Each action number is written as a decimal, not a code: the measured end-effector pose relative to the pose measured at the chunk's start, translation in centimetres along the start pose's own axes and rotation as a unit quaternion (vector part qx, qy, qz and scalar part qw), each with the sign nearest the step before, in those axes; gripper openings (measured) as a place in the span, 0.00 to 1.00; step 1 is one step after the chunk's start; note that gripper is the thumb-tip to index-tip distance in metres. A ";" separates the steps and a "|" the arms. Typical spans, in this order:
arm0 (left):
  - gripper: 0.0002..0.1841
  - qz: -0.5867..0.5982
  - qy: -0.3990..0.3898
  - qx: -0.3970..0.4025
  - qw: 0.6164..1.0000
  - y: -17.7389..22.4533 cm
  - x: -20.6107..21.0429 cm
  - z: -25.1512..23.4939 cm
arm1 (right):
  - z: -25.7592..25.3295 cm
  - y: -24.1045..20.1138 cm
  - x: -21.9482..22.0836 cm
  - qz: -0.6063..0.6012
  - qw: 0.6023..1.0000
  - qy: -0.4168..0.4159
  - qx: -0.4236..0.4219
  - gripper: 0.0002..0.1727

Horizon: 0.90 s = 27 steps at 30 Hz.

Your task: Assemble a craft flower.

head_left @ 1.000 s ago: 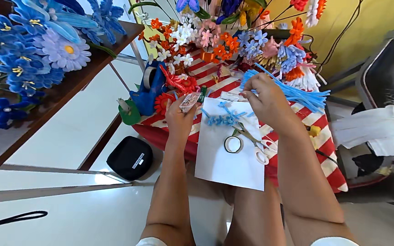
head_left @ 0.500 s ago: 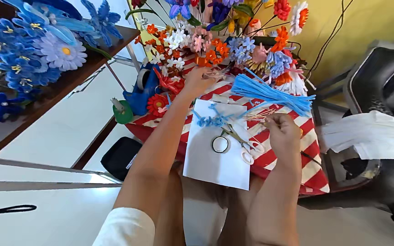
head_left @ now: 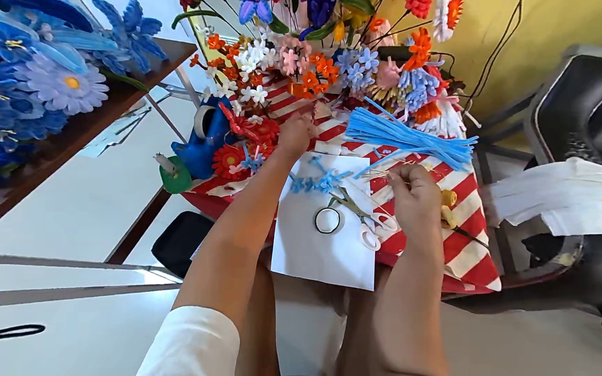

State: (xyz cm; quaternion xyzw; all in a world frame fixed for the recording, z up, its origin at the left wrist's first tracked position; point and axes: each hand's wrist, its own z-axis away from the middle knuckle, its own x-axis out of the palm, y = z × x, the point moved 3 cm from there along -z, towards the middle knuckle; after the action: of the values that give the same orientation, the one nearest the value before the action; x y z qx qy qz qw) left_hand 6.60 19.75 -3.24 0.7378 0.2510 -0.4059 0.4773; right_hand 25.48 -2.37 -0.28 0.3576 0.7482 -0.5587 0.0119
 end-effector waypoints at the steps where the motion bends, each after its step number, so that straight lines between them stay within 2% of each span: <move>1: 0.12 -0.059 -0.052 -0.005 0.997 0.1 0.0 0.0 | 0.0 0.0 0.0 0.002 1.000 -0.001 0.002 0.07; 3: 0.13 -0.164 -0.119 -0.013 0.979 1.0 -0.7 0.7 | 0.0 0.1 0.1 0.006 1.000 -0.002 0.003 0.06; 5: 0.14 -0.159 -0.094 -0.011 0.983 1.8 -1.8 1.9 | -0.1 0.2 0.5 0.018 1.000 -0.006 0.003 0.06; 7: 0.16 -0.042 0.006 -0.017 0.999 2.8 -3.3 4.5 | -0.2 0.4 0.8 0.034 0.999 -0.015 0.007 0.07; 9: 0.14 0.087 0.108 -0.021 0.990 3.4 -3.7 8.2 | -0.3 0.6 1.3 0.046 0.999 -0.026 0.008 0.07; 11: 0.14 0.187 0.136 -0.011 0.973 3.5 -2.7 11.7 | -0.3 0.6 1.6 0.046 0.998 -0.046 0.024 0.07; 14: 0.14 0.321 0.096 0.017 0.942 3.5 -0.2 14.8 | -0.1 0.3 2.2 0.025 0.995 -0.088 0.026 0.08; 18: 0.14 0.357 0.051 0.056 0.931 4.0 1.3 15.4 | 0.2 0.0 4.0 -0.006 0.991 -0.135 0.020 0.07; 22: 0.16 0.376 -0.023 0.007 0.926 3.9 0.8 15.1 | 0.0 -0.6 5.5 -0.021 0.987 -0.161 0.008 0.06; 27: 0.07 0.420 -0.038 -0.030 0.906 2.4 0.2 15.3 | 0.1 -0.9 7.1 -0.035 0.979 -0.199 0.011 0.06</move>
State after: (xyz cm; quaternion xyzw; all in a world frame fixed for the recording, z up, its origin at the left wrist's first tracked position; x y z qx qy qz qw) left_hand 3.04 4.82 -5.51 0.7446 -0.0885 -0.1877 0.6344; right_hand 19.64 1.11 -2.49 0.2131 0.7369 -0.6267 0.1374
